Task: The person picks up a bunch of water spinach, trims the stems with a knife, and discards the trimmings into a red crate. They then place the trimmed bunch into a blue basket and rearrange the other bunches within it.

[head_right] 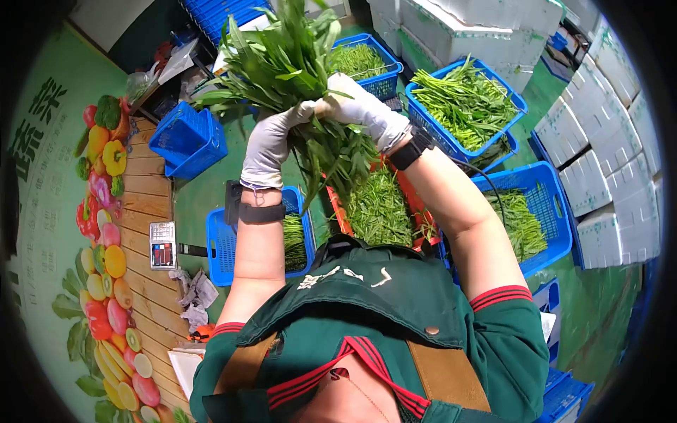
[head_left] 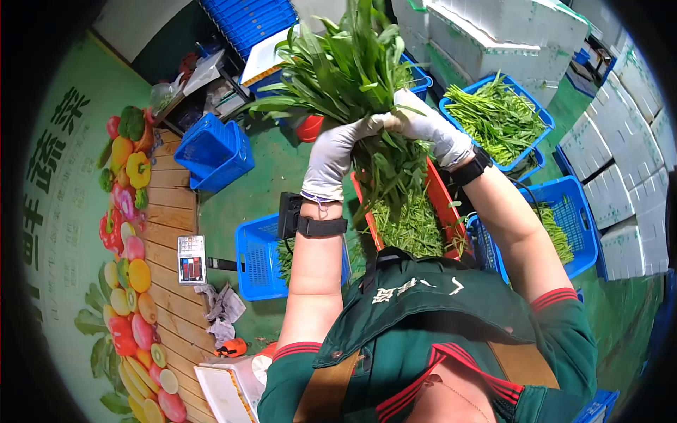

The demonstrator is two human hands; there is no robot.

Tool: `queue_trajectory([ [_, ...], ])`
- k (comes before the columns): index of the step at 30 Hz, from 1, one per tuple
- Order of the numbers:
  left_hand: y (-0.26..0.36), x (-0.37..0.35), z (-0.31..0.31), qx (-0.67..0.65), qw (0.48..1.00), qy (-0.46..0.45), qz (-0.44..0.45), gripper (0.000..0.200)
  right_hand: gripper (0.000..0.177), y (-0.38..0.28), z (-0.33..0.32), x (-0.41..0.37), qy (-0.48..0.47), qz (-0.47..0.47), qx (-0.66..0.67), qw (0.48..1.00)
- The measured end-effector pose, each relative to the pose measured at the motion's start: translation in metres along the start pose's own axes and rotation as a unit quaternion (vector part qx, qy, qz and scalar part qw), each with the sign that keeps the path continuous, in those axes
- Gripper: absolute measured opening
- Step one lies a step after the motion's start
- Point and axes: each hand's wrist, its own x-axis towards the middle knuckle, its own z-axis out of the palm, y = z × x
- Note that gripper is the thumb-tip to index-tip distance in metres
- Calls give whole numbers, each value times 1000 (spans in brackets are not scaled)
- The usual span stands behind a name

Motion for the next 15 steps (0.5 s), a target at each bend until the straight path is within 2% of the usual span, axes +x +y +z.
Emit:
queue_trajectory([
  [1, -3, 0, -1, 1, 1000, -2, -3, 48, 38, -17, -6, -4, 2, 3, 1, 1000],
  [3, -10, 0, -3, -221, 974, -25, 52, 42, 40, -36, -9, -7, -32, -21, 122, 992],
  [4, -13, 3, 3, -196, 974, 76, 82, 47, 41, -34, -5, 0, -80, 14, 95, 992],
  [5, -14, 6, 10, -186, 969, 77, 144, 47, 41, -34, 4, 2, -30, -41, 195, 979],
  [7, -15, 11, 10, -152, 973, 99, 143, 49, 44, -35, 1, 2, -58, 8, 217, 974],
  [8, -12, 7, 13, -151, 974, 97, 138, 49, 44, -42, -6, 0, -55, 12, 219, 974],
  [10, -4, -1, 20, -155, 974, 73, 147, 48, 41, -55, -20, -2, -132, 71, 192, 970],
  [13, -4, -3, 23, -105, 971, 102, 187, 46, 38, -55, -20, 7, -156, 28, 121, 980],
  [14, 3, 1, 29, -62, 971, 146, 181, 42, 36, -58, -18, 3, -126, 54, 208, 968],
  [15, 2, 3, 30, -61, 971, 144, 180, 42, 36, -59, -19, 4, -124, 55, 209, 969],
])
